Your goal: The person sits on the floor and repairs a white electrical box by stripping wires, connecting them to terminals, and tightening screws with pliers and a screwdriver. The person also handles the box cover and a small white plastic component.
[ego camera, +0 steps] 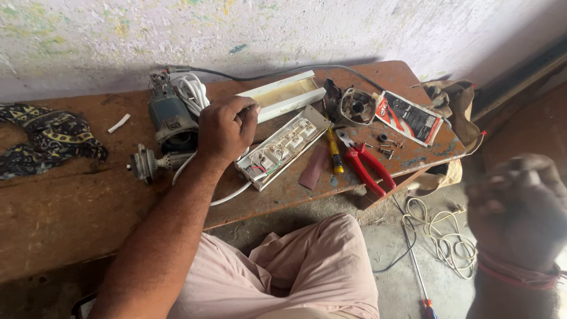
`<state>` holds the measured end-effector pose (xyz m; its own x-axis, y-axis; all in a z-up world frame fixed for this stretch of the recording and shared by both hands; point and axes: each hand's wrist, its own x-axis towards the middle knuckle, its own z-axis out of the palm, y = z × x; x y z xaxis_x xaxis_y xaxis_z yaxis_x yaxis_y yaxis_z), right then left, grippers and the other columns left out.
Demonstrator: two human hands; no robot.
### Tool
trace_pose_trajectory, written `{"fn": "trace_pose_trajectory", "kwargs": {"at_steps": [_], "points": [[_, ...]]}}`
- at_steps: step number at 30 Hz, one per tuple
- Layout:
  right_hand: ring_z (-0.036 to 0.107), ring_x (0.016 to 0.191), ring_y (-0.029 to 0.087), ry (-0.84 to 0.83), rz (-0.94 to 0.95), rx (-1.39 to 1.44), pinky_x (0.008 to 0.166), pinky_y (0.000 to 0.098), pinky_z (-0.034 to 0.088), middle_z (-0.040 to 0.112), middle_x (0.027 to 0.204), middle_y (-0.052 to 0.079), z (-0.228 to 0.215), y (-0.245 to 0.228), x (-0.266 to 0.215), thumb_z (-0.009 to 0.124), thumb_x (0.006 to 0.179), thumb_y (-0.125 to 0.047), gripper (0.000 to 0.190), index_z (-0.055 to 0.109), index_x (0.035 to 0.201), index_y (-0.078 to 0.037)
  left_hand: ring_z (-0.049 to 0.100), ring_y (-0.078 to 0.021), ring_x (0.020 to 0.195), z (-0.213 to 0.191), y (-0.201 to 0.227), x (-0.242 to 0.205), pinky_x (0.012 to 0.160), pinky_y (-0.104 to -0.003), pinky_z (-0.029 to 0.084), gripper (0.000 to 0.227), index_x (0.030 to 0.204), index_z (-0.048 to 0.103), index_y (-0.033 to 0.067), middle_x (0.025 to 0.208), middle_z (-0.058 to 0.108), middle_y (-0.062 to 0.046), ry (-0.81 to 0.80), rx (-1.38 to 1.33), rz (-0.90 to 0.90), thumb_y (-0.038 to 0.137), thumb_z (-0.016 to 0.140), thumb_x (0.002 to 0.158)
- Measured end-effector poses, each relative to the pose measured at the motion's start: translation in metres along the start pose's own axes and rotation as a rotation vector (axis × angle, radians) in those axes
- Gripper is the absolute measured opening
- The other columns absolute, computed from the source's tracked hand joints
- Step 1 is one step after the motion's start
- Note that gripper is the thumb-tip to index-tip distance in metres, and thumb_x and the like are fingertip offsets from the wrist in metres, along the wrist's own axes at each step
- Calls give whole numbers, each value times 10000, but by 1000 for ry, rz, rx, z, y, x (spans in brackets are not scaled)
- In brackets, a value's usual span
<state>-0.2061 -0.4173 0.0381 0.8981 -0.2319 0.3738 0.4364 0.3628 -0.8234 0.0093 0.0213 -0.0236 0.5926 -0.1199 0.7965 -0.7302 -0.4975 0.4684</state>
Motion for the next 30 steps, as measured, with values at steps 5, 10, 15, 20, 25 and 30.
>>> {"fn": "trace_pose_trajectory", "kwargs": {"at_steps": [5,10,15,20,25,30], "points": [[640,758,252,-59,162,-114,727,377,504,678,927,217,56,1,0,607,1039,77,9,608,1043,86,720,-307,687,-2,-3,1,640,-423,560,123,973,742,18,806,731,-159,-64,7,-123,140,730,959],[671,759,256,-120,139,117,734,358,543,701,936,222,91,-19,16,587,1029,65,51,635,1041,77,737,-325,773,2,-4,-1,697,-436,574,108,963,733,22,844,742,-158,-36,16,-34,130,722,963],[678,728,217,-102,65,-320,653,327,534,728,935,188,108,-25,44,643,1021,4,43,673,1048,19,743,-327,806,1,-2,-1,716,-423,587,124,982,727,16,891,749,-167,-31,1,-23,139,714,971],[734,699,69,-893,275,-1154,574,205,618,777,882,13,91,-14,49,860,803,-103,337,752,1121,-75,742,-322,755,-3,-5,1,692,-425,581,128,974,746,22,823,740,-161,-69,28,-99,148,724,966],[675,931,311,-234,124,-176,851,434,544,731,1082,160,6,40,4,561,1138,-320,373,693,1096,26,739,-338,809,-3,-1,1,710,-427,576,103,967,739,25,878,752,-158,-24,5,3,126,723,977],[504,1304,368,394,344,226,1132,493,372,523,1415,238,-122,120,-85,301,1136,-622,793,475,1457,82,741,-321,759,-7,-3,0,670,-414,574,117,986,738,12,870,745,-162,-27,-17,-74,127,722,968]]}}
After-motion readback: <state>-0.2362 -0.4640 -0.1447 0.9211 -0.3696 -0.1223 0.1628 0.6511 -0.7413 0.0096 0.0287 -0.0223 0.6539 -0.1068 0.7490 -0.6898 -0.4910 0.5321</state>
